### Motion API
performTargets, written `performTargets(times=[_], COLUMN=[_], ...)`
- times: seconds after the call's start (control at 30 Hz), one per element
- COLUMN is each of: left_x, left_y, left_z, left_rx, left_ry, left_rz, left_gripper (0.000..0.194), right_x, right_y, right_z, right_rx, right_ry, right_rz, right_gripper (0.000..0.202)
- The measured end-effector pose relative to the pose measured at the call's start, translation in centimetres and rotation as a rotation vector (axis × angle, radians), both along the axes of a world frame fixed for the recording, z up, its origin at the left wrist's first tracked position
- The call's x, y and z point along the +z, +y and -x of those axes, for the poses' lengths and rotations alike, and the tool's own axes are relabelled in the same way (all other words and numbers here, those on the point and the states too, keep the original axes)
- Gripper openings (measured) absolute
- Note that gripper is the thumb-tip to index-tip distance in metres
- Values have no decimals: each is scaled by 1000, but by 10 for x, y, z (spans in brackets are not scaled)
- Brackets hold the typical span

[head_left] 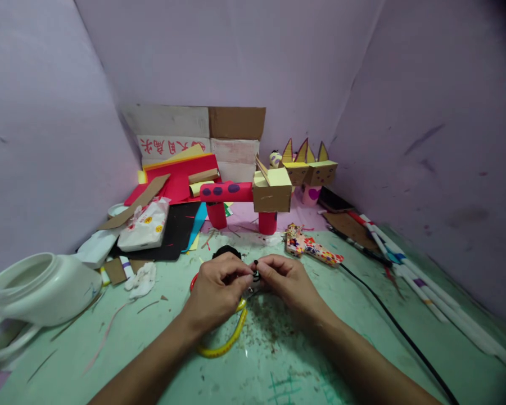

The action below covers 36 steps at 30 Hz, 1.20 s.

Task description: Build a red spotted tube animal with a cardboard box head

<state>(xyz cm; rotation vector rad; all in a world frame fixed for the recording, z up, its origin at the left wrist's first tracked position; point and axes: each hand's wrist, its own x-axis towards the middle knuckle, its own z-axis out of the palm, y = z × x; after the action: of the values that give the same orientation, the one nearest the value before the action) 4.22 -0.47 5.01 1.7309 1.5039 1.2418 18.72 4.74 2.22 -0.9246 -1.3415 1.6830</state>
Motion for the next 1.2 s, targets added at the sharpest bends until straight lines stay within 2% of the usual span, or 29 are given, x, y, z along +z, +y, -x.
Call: performTargets(times=[0.13, 0.23, 0.37, 0.67, 0.87, 1.07, 1.13, 1.2], left_x=[3, 5, 3, -10, -7, -8, -9, -7], left_y=[0, 1, 2, 5, 3, 3, 3, 4], left_z=[-2, -6, -9, -3, -9, -8, -7, -6], left_rx=[65, 127, 163, 89, 70, -29, -46, -7], left_ry=[-106, -277, -470, -666, -788, -908, -881, -835], left_rz=[79, 199, 291, 365, 421, 442, 450, 411], left_gripper=[9, 4, 12, 22, 30, 43, 41, 36], right_x=[-3, -3, -1, 3, -1, -4, -3, -1], right_y=[0, 0, -1, -4, -6, -5, -5, -4], right_z=[3, 3, 3, 2, 3, 4, 3, 1], right_rx=[7, -4, -7, -30, -84, 5, 58, 61], right_ry=[4, -23, -70, -87, -52, 53, 105, 182], right_rz=[8, -23, -68, -184, -276, -207, -129, -20], right_gripper=[30, 26, 22, 10, 6, 9, 15, 20])
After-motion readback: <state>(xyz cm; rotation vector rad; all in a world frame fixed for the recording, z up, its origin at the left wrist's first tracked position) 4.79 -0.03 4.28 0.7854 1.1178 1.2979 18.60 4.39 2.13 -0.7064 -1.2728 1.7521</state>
